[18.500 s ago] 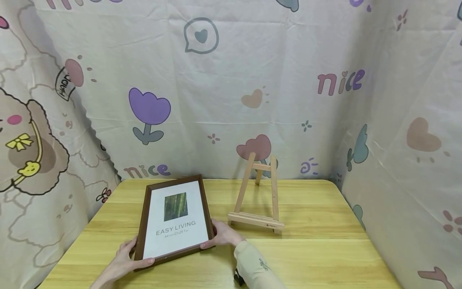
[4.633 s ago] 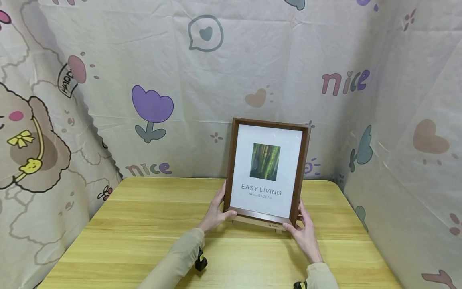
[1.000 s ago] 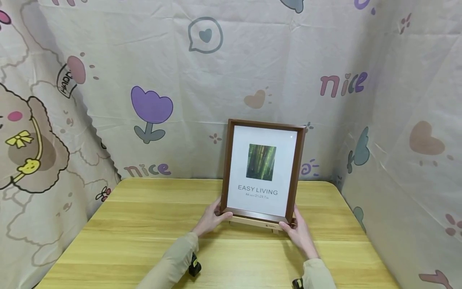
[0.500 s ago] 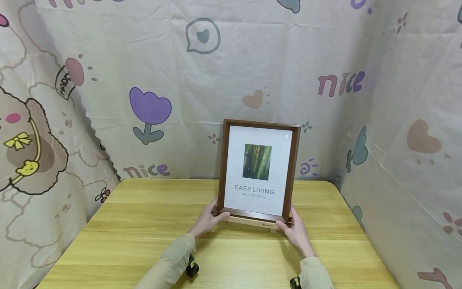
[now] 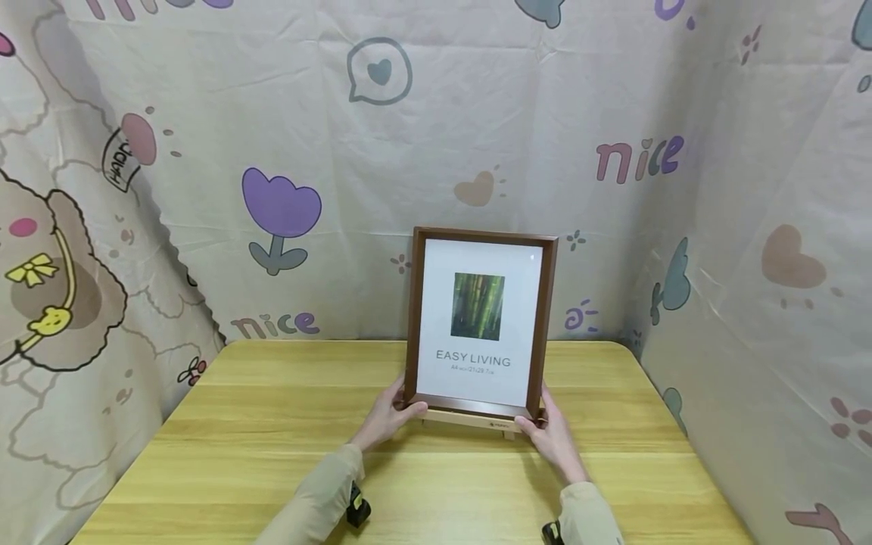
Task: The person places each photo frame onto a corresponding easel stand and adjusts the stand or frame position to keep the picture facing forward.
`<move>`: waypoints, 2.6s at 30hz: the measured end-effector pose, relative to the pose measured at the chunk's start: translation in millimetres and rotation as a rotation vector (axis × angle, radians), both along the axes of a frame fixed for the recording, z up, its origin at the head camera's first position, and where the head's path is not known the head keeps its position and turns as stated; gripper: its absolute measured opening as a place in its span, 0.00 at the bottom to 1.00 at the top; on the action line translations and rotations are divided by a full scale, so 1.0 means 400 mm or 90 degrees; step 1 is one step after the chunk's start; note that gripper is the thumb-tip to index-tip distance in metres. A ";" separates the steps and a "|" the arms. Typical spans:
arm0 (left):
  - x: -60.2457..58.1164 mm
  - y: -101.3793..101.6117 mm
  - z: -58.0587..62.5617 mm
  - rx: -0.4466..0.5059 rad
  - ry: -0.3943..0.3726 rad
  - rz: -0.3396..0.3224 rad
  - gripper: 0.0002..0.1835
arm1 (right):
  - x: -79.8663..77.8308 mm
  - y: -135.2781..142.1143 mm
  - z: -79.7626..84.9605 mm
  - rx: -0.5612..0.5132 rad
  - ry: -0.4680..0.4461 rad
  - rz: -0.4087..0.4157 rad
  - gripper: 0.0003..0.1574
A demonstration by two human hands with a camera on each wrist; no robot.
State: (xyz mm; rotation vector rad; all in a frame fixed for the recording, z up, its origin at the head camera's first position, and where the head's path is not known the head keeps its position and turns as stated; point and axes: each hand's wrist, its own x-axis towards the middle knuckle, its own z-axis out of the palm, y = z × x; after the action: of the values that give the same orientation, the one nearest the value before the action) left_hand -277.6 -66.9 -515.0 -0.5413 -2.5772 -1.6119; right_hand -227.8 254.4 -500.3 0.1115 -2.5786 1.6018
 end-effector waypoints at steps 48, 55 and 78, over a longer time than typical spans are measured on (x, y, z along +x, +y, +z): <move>0.025 -0.068 -0.004 -0.005 -0.013 0.040 0.47 | -0.025 -0.064 -0.007 0.002 0.004 0.015 0.56; 0.028 -0.081 -0.004 0.005 -0.010 0.039 0.48 | -0.031 -0.076 -0.008 0.013 0.022 0.017 0.55; 0.037 -0.109 -0.008 -0.005 0.004 0.071 0.48 | -0.038 -0.106 -0.006 0.014 0.009 0.023 0.56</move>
State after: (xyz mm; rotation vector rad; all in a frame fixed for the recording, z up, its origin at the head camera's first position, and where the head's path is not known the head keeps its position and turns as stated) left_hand -262.6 -110.6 -518.1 -0.3936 -2.5613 -1.5624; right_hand -243.2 212.1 -502.5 0.1714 -2.5980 1.5788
